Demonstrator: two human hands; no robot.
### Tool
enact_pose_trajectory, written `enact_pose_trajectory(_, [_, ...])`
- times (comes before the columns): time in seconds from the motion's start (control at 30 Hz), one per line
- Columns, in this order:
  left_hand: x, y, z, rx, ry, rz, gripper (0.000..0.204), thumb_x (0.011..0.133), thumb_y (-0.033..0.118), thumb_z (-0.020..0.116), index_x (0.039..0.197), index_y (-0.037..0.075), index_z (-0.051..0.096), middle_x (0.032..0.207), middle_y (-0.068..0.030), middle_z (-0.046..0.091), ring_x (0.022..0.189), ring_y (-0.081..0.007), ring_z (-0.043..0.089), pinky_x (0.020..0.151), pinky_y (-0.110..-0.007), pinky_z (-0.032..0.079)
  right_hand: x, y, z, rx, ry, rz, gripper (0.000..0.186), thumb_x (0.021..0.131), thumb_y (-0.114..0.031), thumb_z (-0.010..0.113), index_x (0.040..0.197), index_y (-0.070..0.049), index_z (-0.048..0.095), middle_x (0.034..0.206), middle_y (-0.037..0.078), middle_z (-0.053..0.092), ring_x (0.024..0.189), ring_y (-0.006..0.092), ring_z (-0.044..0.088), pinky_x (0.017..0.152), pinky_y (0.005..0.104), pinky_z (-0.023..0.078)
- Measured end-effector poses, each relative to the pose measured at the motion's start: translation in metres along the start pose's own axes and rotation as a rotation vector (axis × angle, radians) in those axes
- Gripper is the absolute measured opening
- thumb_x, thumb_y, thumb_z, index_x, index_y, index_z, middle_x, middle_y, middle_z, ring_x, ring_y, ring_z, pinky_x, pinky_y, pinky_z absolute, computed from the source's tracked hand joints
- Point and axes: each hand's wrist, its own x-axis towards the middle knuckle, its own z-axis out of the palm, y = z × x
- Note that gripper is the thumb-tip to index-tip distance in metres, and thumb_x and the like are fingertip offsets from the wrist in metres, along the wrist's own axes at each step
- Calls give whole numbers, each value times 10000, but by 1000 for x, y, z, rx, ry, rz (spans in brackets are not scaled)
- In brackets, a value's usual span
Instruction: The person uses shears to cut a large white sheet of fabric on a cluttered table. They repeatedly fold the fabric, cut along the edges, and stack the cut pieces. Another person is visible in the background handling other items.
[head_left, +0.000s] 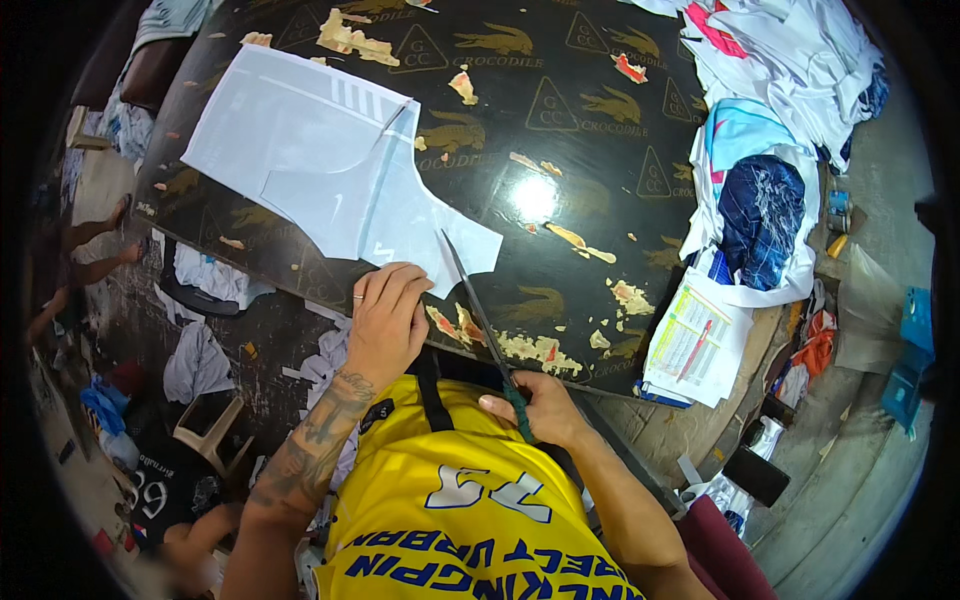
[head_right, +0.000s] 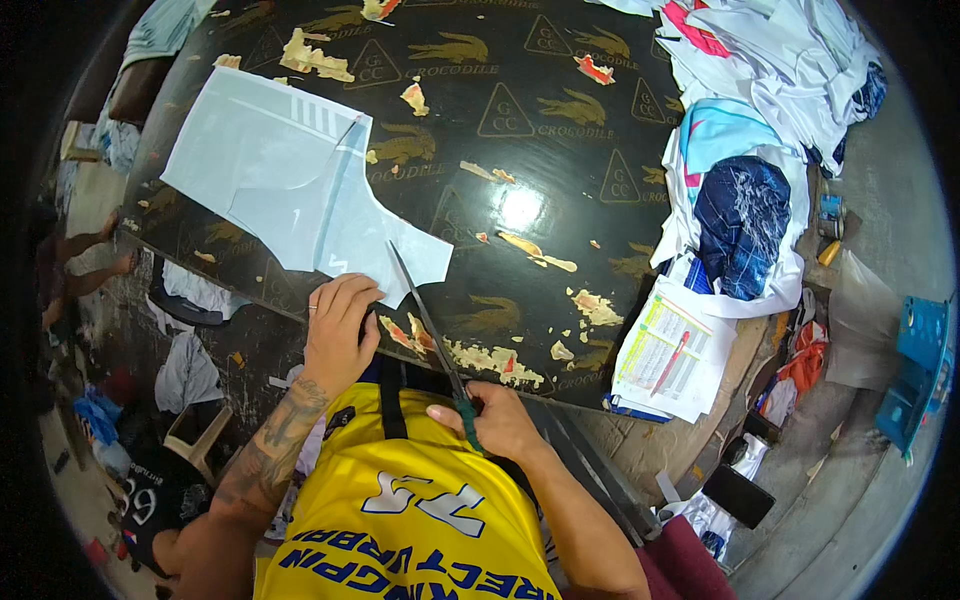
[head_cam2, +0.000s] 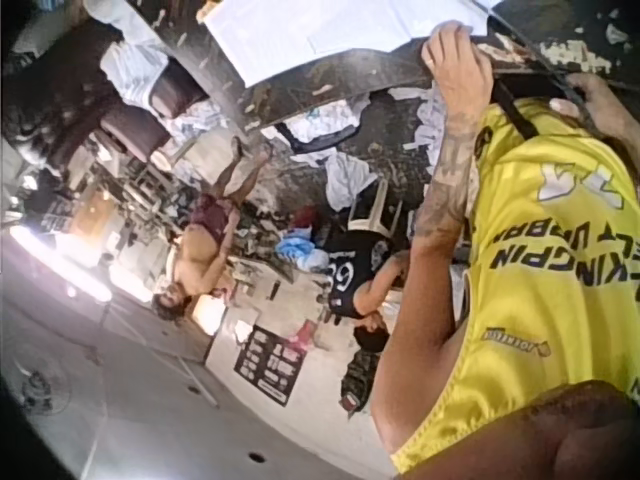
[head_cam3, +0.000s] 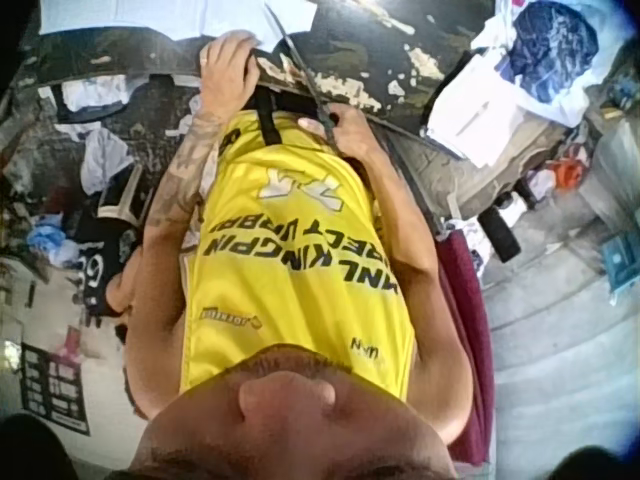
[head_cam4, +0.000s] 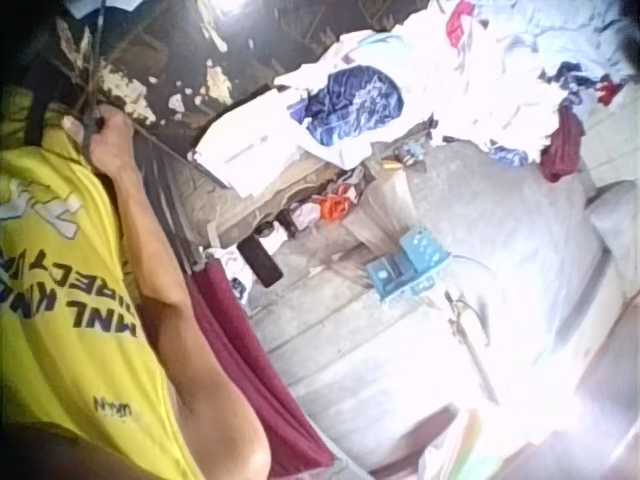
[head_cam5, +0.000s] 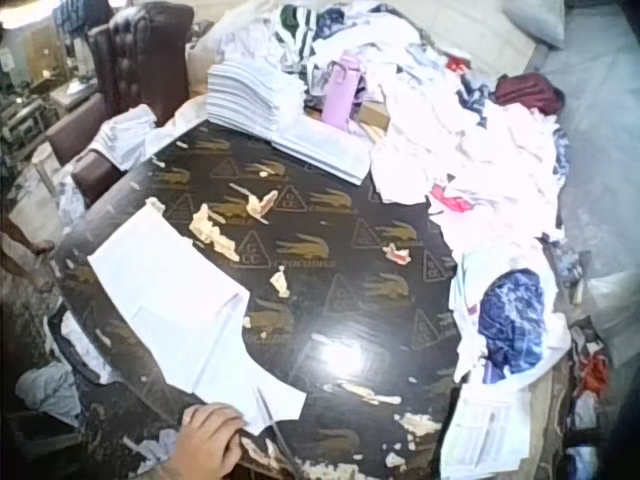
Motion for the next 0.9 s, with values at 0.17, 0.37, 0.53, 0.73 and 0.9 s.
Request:
enact_pose_trajectory(0.17, [2, -1, 0, -20, -26, -23, 330, 887, 44, 681, 1216, 39, 666, 1282, -117, 638, 1313, -328, 574, 1113, -497, 400, 3, -13, -1, -39, 17, -22, 701, 804, -685, 893, 773, -9, 708, 649, 73, 631, 631, 185, 576, 638, 371, 491])
enact_pose_trajectory(0.37, [8, -7, 1, -8, -17, -16, 332, 880, 41, 680, 1211, 46, 666, 1280, -107, 640, 1298, -323, 579, 1098, -500, 400, 12, -29, -5, -16, 8, -7, 718, 795, -706, 886, 857, -3, 759, 727, 102, 701, 699, 198, 664, 698, 366, 537])
enact_pose_trajectory(0.53, [11, -8, 0, -3, -18, -6, 339, 877, 41, 680, 1215, 53, 668, 1291, -106, 639, 1301, -324, 576, 1099, -501, 397, 17, -47, -6, -34, 21, -30, 737, 790, -720, 883, 877, 3, 769, 748, 93, 715, 705, 211, 671, 721, 365, 546])
enact_pose_trajectory(0.73, [10, -9, 0, -22, -25, -15, 346, 873, 44, 682, 1219, 55, 668, 1297, -100, 636, 1302, -324, 573, 1100, -502, 395, 21, -65, -7, -27, 32, 10, 742, 780, -723, 891, 863, 2, 753, 721, 91, 677, 707, 219, 655, 723, 370, 537])
enact_pose_trajectory(0.9, [9, -9, 0, -35, -28, -21, 342, 871, 40, 680, 1213, 59, 668, 1286, -97, 641, 1299, -323, 572, 1092, -504, 395, 29, -69, -4, -17, 53, -11, 629, 820, -613, 926, 827, -7, 759, 654, 2, 589, 656, 119, 524, 640, 318, 465])
